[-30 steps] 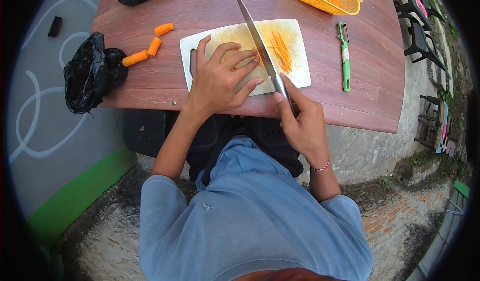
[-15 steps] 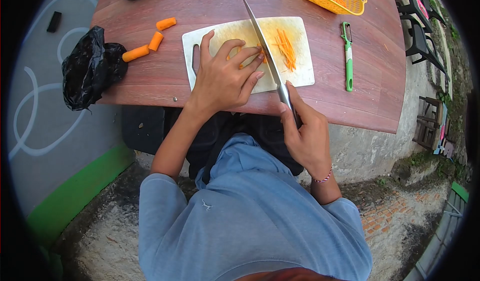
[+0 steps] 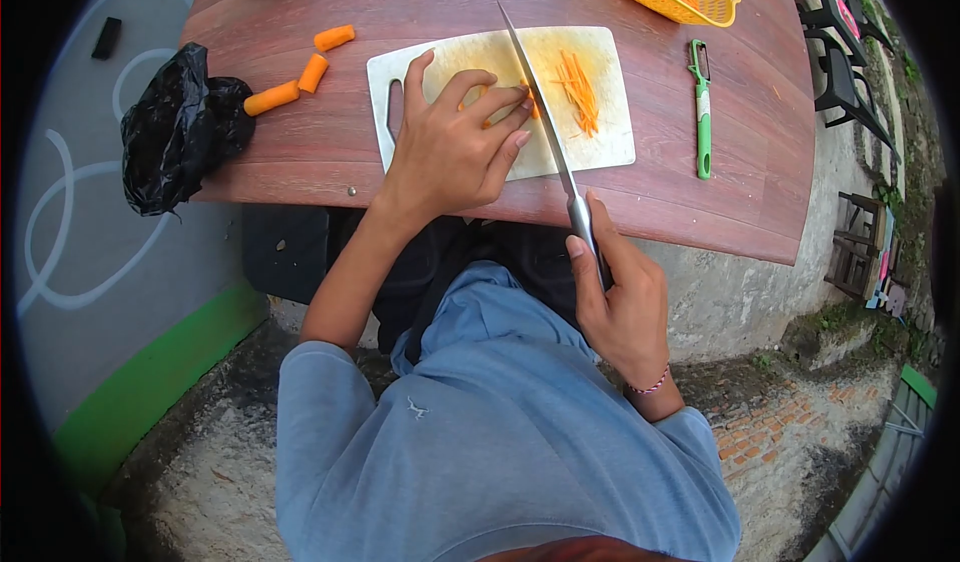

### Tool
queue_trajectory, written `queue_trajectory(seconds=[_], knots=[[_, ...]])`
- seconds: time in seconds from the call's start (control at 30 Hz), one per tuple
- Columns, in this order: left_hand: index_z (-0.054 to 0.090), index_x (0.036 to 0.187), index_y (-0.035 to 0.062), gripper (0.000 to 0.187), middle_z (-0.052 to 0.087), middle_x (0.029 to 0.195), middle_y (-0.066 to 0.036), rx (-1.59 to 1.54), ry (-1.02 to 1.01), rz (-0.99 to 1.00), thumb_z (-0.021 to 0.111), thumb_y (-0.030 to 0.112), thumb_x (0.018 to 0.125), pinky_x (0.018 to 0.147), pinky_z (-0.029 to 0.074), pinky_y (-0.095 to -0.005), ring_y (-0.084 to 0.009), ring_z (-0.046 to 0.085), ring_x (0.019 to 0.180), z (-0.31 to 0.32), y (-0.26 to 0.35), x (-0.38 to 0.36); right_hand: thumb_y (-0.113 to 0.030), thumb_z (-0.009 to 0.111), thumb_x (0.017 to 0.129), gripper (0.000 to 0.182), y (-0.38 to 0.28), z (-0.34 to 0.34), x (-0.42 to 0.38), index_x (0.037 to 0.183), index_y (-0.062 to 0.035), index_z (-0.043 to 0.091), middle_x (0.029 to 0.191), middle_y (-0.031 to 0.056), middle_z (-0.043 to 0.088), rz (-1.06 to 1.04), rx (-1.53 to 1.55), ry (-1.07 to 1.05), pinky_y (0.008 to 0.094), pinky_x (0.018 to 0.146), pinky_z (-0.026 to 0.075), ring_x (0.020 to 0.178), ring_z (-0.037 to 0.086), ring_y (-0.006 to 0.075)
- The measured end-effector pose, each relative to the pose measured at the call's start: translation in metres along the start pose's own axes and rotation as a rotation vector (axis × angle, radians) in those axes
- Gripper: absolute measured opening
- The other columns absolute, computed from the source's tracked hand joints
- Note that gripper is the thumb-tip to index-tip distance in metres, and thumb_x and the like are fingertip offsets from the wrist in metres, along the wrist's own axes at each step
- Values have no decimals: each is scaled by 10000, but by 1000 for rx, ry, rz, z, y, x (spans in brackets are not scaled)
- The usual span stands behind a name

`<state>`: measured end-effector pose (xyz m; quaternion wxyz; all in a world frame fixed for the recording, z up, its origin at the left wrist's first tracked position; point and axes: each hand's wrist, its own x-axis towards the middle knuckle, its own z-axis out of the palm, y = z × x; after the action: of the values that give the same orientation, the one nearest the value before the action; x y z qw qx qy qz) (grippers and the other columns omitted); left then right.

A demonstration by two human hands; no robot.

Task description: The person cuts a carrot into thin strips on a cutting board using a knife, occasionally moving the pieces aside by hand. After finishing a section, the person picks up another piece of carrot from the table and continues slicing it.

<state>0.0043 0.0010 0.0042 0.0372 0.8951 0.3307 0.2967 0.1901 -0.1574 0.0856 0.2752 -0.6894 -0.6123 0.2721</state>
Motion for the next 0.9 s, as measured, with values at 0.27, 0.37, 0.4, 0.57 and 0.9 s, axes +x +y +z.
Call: queue_trajectory(seconds=[0.27, 0.37, 0.4, 0.57, 0.9], knots=[[852, 1168, 128, 271, 783, 1243, 16, -7, -10, 0, 693, 258, 993, 1221, 281, -659, -257, 655, 1226, 1, 0, 0, -130, 671, 1054, 449, 2, 12, 7, 1458, 49, 595, 885, 238, 723, -60, -75, 32, 499, 663, 551, 774, 731, 425], [851, 1127, 98, 282, 778, 1174, 15, -14, 25, 17, 692, 281, 982, 1199, 282, -673, -233, 660, 1178, 3, 0, 0, -146, 661, 1060, 437, 3, 21, 23, 1437, 66, 601, 864, 250, 717, -79, -94, 58, 517, 656, 546, 759, 724, 436], [849, 1133, 98, 284, 778, 1180, 13, -15, 25, 21, 692, 280, 982, 1199, 284, -672, -232, 660, 1176, 2, 0, 0, -156, 656, 1063, 433, 3, 24, 30, 1427, 74, 605, 850, 256, 714, -99, -100, 83, 524, 653, 544, 751, 720, 441], [842, 1149, 102, 288, 778, 1194, 15, -9, 30, 28, 689, 281, 983, 1198, 294, -670, -230, 660, 1169, 2, 0, 0, -178, 645, 1072, 424, 4, 32, 68, 1401, 87, 617, 844, 277, 713, -117, -79, 102, 535, 657, 543, 750, 719, 461], [857, 1118, 112, 278, 794, 1196, 22, 19, 56, 6, 700, 299, 986, 1197, 297, -665, -232, 662, 1159, 4, 1, 0, -138, 656, 1064, 410, 13, 15, 32, 1419, 64, 631, 880, 292, 707, -69, 27, 69, 497, 695, 557, 798, 735, 463]])
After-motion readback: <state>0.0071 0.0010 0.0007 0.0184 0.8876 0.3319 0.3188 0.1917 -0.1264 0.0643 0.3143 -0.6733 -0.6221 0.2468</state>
